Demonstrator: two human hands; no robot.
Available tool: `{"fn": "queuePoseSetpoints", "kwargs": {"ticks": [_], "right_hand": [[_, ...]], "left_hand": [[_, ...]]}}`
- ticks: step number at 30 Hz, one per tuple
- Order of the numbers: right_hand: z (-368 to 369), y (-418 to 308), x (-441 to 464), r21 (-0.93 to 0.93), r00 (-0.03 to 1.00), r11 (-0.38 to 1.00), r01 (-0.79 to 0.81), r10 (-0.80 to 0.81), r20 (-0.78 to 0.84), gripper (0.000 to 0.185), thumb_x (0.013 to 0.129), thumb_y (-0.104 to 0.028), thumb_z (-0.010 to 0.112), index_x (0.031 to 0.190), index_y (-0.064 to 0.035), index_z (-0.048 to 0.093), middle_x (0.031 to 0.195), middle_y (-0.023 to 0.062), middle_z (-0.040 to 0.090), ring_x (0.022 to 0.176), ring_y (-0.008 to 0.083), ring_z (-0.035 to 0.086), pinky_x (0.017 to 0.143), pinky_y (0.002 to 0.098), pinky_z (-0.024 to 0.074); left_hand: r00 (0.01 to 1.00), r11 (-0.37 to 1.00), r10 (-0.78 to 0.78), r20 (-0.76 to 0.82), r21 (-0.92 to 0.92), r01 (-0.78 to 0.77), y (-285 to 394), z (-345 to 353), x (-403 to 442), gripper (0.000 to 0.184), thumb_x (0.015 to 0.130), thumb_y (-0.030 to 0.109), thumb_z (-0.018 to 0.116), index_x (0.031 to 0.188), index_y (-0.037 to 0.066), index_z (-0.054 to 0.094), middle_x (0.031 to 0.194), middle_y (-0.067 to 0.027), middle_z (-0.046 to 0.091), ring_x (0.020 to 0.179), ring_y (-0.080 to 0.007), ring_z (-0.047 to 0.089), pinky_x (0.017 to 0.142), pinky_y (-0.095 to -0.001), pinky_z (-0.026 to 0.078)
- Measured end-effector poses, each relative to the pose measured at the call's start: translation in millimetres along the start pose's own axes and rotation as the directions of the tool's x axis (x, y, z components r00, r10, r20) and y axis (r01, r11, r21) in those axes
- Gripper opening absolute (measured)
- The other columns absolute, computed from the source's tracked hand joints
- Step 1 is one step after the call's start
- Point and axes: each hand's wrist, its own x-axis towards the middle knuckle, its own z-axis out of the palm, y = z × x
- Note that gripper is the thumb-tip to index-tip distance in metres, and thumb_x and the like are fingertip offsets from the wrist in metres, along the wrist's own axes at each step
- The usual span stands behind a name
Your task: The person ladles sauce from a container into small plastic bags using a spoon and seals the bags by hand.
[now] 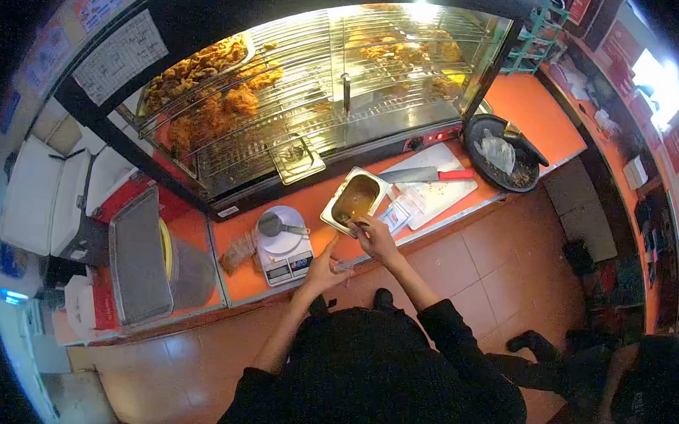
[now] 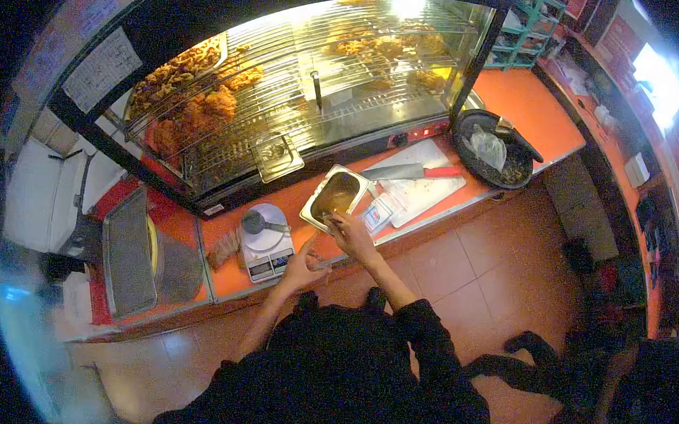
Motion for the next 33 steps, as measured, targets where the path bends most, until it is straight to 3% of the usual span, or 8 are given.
{"fn": "queuePoseSetpoints", "kwargs": {"ticks": [3, 6, 10, 17, 19, 25, 28, 33], "right_hand": [[13, 8, -6, 0.225, 0.959, 0.944, -0.242, 0.268, -0.093, 0.020, 0.093, -0.017, 0.061, 0.093, 0.0028, 0.064, 0.075, 0.0127, 0.065, 0.064, 0.0195, 0.063, 0.058, 0.0295, 0.0495], [17, 22, -8, 0.574, 0.679, 0.658, -0.488, 0.699, -0.225, 0.032, 0.096, -0.027, 0.059, 0.084, 0.0025, 0.065, 0.067, 0.0066, 0.064, 0.057, 0.0119, 0.057, 0.056, 0.0240, 0.0465], [16, 45, -19, 0.866, 0.437, 0.356, -0.353, 0.881, -0.184, 0.029, 0.097, -0.025, 0.057, 0.084, 0.0008, 0.063, 0.070, 0.0072, 0.063, 0.057, 0.0110, 0.055, 0.053, 0.0236, 0.0445], [15, 52, -33, 0.979, 0.257, -0.004, -0.203, 0.965, 0.057, 0.024, 0.098, -0.023, 0.054, 0.086, -0.0045, 0.062, 0.068, 0.0036, 0.061, 0.057, 0.0108, 0.055, 0.055, 0.0224, 0.0468], [14, 48, -32, 0.982, 0.229, -0.037, -0.188, 0.970, 0.080, 0.022, 0.097, -0.022, 0.054, 0.086, -0.0054, 0.062, 0.067, 0.0032, 0.061, 0.056, 0.0111, 0.054, 0.054, 0.0232, 0.0460], [9, 30, -13, 0.985, 0.166, 0.063, -0.160, 0.985, -0.036, 0.020, 0.094, -0.020, 0.055, 0.081, -0.0078, 0.064, 0.067, 0.0032, 0.060, 0.054, 0.0120, 0.052, 0.051, 0.0264, 0.0406], [4, 37, -3, 0.987, 0.261, 0.092, -0.130, 0.964, -0.055, 0.025, 0.095, -0.025, 0.054, 0.084, -0.0061, 0.067, 0.067, 0.0011, 0.060, 0.053, 0.0077, 0.051, 0.050, 0.0210, 0.0401], [-31, 1, 26, 0.975, 0.251, 0.198, -0.105, 0.954, -0.167, 0.028, 0.096, -0.027, 0.056, 0.087, -0.0044, 0.070, 0.069, 0.0004, 0.063, 0.056, 0.0053, 0.054, 0.050, 0.0187, 0.0398]], "left_hand": [[0.997, 1.000, -0.020, 0.079, 0.011, 0.019, 2, -3, 7, 0.101, 0.064, 0.036, 0.086, 0.145, 0.005, 0.032, 0.095, -0.0117, 0.065, 0.083, -0.0211, 0.065, 0.074, -0.0332, 0.053], [0.997, 0.999, 0.024, 0.069, 0.043, -0.027, -4, 0, 12, 0.101, 0.064, 0.037, 0.085, 0.144, 0.005, 0.032, 0.096, -0.0116, 0.065, 0.086, -0.0224, 0.064, 0.076, -0.0345, 0.052], [0.997, 0.998, 0.060, 0.038, -0.034, -0.058, -17, 0, 12, 0.089, 0.065, 0.036, 0.085, 0.138, 0.005, 0.043, 0.098, -0.0102, 0.066, 0.086, -0.0218, 0.063, 0.076, -0.0350, 0.052], [0.998, 0.999, 0.032, 0.058, -0.040, -0.029, 0, -20, 1, 0.059, 0.068, 0.030, 0.085, 0.114, 0.003, 0.061, 0.100, -0.0093, 0.065, 0.079, -0.0144, 0.061, 0.070, -0.0282, 0.051], [0.997, 0.976, 0.070, -0.044, -0.203, -0.078, -1, -23, -1, 0.050, 0.068, 0.022, 0.086, 0.110, 0.004, 0.063, 0.099, -0.0076, 0.065, 0.074, -0.0100, 0.059, 0.065, -0.0247, 0.049], [0.977, 0.970, 0.182, -0.111, -0.140, -0.197, 12, -51, 4, 0.051, 0.071, 0.011, 0.084, 0.116, 0.003, 0.061, 0.102, -0.0054, 0.065, 0.072, -0.0076, 0.056, 0.062, -0.0224, 0.047], [0.974, 0.932, 0.162, -0.158, -0.302, -0.203, 11, -62, 11, 0.053, 0.074, 0.008, 0.080, 0.123, 0.002, 0.058, 0.106, -0.0078, 0.066, 0.075, -0.0073, 0.058, 0.063, -0.0211, 0.047], [0.954, 0.963, 0.186, -0.236, -0.148, -0.224, 45, -86, 13, 0.050, 0.077, 0.006, 0.078, 0.122, 0.000, 0.058, 0.111, -0.0095, 0.065, 0.086, -0.0112, 0.061, 0.069, -0.0226, 0.049]]}}
